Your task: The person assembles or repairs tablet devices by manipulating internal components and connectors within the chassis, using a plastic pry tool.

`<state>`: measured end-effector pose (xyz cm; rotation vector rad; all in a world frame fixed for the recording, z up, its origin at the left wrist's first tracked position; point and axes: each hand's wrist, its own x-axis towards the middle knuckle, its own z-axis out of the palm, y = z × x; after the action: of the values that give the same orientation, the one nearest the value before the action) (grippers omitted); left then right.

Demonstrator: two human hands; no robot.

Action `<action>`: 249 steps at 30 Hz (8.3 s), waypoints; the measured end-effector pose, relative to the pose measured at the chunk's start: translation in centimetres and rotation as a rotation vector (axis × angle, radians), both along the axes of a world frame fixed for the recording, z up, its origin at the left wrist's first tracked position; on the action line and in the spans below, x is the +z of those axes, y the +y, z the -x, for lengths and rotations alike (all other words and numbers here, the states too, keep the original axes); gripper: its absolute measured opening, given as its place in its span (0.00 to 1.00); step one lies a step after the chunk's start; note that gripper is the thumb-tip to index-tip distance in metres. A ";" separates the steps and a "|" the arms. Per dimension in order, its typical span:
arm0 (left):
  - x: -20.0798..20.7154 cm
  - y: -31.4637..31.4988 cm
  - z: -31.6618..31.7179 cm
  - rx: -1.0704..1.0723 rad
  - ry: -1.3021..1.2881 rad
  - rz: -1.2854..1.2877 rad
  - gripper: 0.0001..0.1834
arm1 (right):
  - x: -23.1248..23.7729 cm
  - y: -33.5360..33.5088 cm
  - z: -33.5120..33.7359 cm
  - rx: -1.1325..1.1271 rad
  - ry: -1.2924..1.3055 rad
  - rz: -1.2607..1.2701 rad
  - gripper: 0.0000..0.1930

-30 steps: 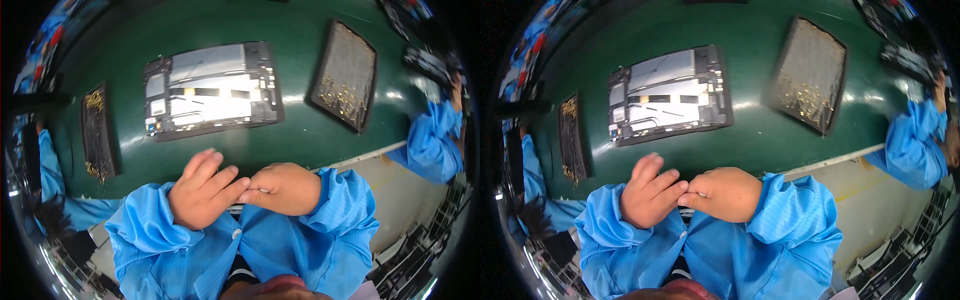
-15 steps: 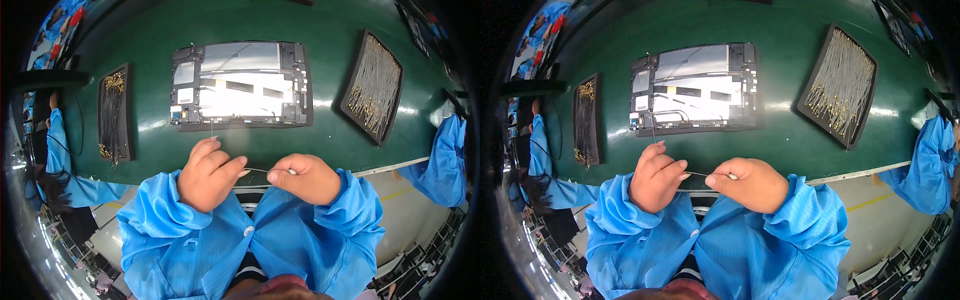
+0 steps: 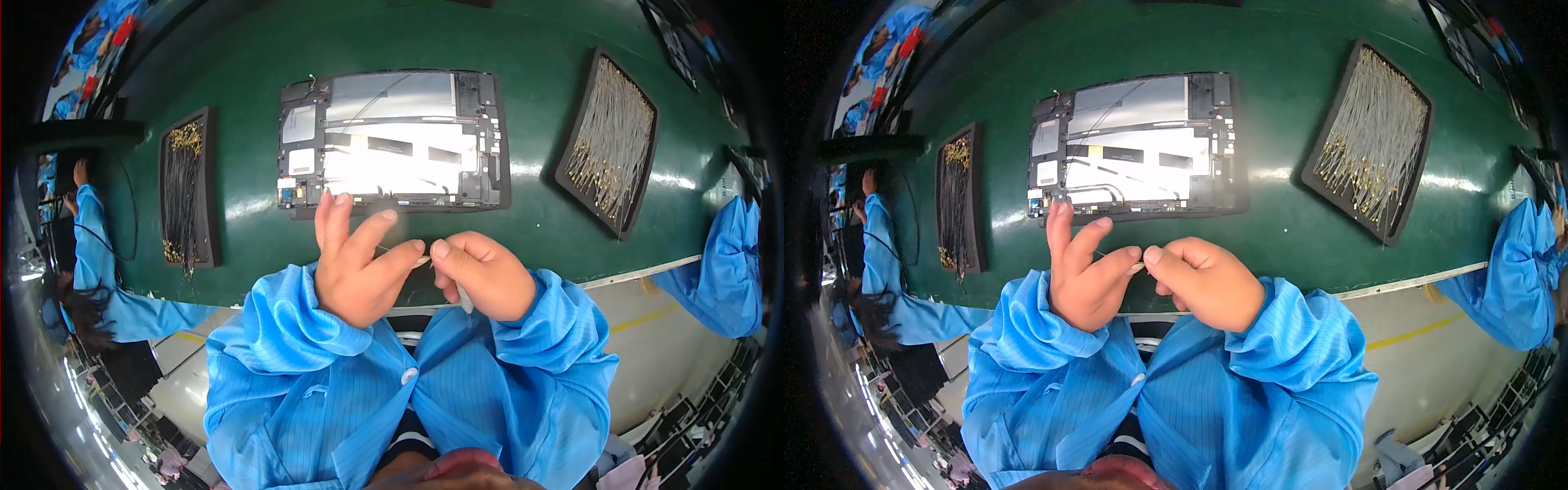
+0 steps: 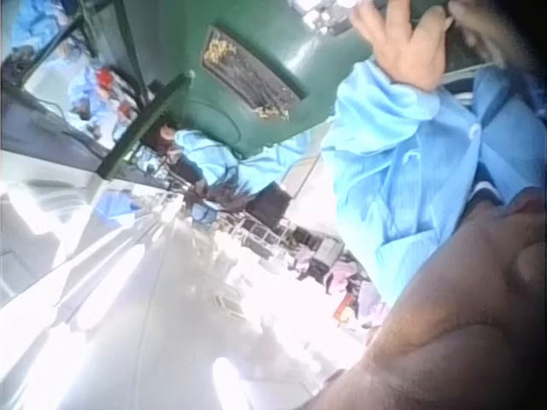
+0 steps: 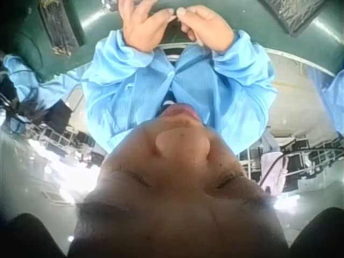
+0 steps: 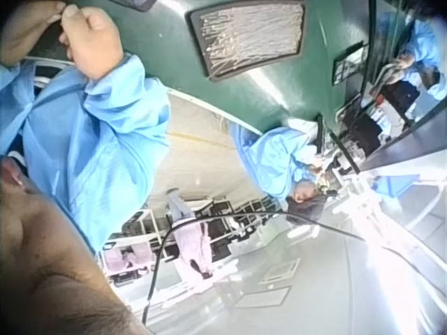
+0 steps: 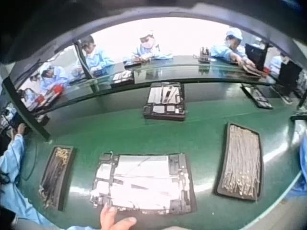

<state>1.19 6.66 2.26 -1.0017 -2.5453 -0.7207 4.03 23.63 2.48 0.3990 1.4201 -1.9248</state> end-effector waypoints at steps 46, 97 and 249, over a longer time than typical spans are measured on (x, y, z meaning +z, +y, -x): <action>-2.1 0.9 3.7 -0.087 -0.139 0.050 0.14 | -3.2 -1.6 4.0 -0.732 0.856 -0.473 0.12; 2.9 -13.4 18.7 0.513 -1.368 -1.731 0.11 | -0.5 -3.7 9.6 -0.163 0.063 -0.208 0.22; -0.6 -6.7 0.3 0.853 -1.561 -1.085 0.18 | -2.3 -7.7 5.2 -0.427 0.787 -0.461 0.13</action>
<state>0.90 -0.03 1.64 1.3951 -2.1084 -2.6279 -1.16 15.93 0.16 0.1484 2.4781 -2.1945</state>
